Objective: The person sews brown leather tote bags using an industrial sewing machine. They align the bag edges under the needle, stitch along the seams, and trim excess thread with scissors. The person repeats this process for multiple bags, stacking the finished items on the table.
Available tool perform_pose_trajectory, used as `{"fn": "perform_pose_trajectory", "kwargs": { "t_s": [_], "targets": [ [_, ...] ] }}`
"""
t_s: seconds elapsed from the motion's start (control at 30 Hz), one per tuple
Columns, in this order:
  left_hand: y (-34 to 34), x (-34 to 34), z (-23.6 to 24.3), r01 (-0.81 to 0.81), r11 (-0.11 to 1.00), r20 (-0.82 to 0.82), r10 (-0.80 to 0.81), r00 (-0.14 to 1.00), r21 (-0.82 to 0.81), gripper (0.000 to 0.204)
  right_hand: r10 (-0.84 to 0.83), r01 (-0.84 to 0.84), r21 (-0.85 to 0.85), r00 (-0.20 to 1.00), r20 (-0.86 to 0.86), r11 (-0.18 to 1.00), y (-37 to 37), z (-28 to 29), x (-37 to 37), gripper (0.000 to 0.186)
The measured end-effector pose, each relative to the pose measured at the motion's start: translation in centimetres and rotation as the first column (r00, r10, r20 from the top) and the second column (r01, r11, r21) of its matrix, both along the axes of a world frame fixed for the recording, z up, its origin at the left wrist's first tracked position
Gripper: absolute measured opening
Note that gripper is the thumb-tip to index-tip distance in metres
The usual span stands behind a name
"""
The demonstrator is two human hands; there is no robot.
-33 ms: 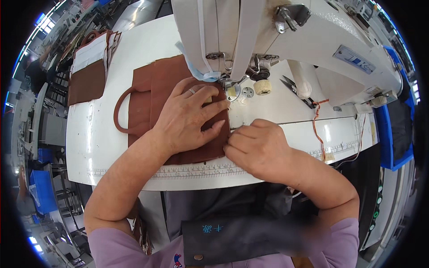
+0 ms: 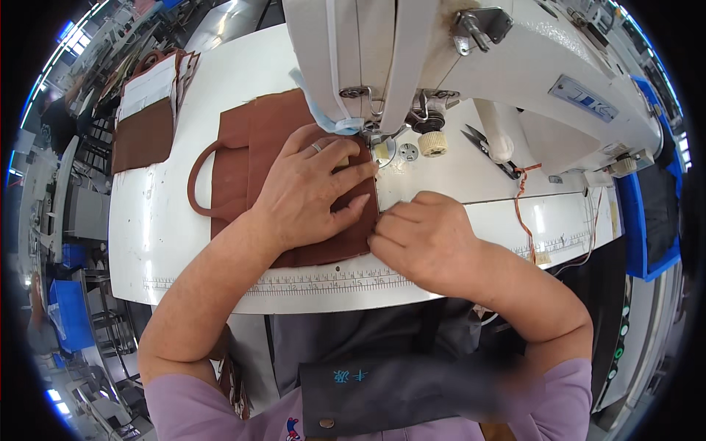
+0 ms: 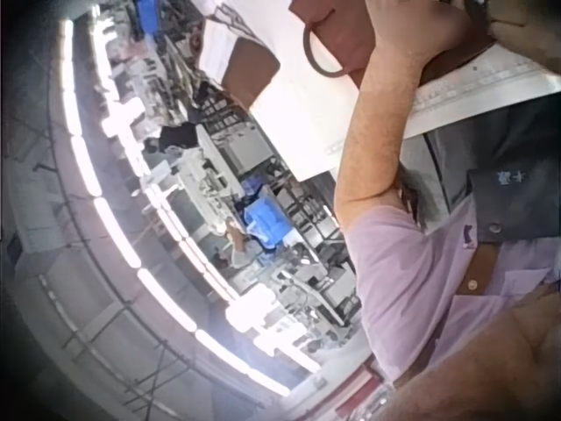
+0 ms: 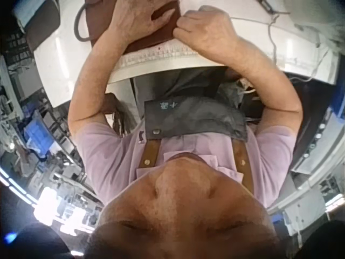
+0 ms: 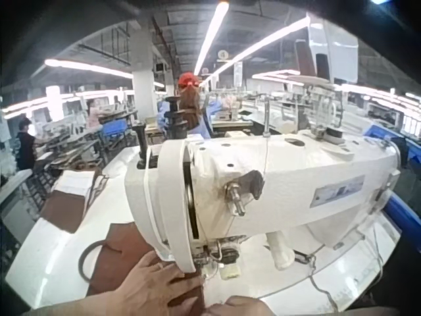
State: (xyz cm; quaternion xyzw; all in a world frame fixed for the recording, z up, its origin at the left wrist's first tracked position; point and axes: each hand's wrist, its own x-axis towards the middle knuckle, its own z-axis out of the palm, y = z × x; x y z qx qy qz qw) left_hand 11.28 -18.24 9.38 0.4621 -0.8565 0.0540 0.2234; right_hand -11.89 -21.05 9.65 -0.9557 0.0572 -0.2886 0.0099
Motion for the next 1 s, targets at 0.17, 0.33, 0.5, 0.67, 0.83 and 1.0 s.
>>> {"fn": "perform_pose_trajectory", "kwargs": {
  "t_s": [0.17, 0.33, 0.5, 0.67, 0.83, 1.0],
  "targets": [
    [-1.5, 0.7, -0.6, 0.003, 0.993, -0.077, -0.013, 0.997, -0.118, 0.028, -0.008, 0.008, 0.006, 1.000, -0.003, 1.000, -1.9, 0.1, 0.7, 0.012],
    [-3.0, 1.4, -0.4, 0.000, 0.993, -0.068, -0.009, 0.998, -0.121, 0.022, -0.036, 0.036, -0.010, 0.999, -0.003, 0.999, -2.7, -0.2, 1.2, 0.012],
    [-2.9, 1.4, 0.0, -0.002, 0.998, -0.045, -0.001, 0.999, -0.062, 0.024, -0.039, 0.039, -0.023, 0.999, 0.019, 0.999, -3.0, -0.8, 1.0, 0.012],
    [0.9, 0.7, 0.1, 0.075, 0.987, -0.162, -0.051, 0.986, 0.145, 0.038, -0.039, 0.038, 0.024, 0.998, 0.042, 0.999, -3.1, -1.0, 0.9, 0.010],
    [3.0, 0.2, -0.1, 0.056, 0.949, -0.231, 0.018, 0.973, 0.311, 0.047, -0.006, 0.005, 0.036, 1.000, 0.030, 0.999, -3.6, -1.1, 0.9, 0.009],
    [1.6, 1.0, -0.3, 0.058, 0.951, -0.251, 0.021, 0.968, 0.303, 0.049, -0.038, 0.037, 0.027, 0.998, 0.052, 0.999, -4.3, -1.2, 1.1, 0.009]
  ]
}}
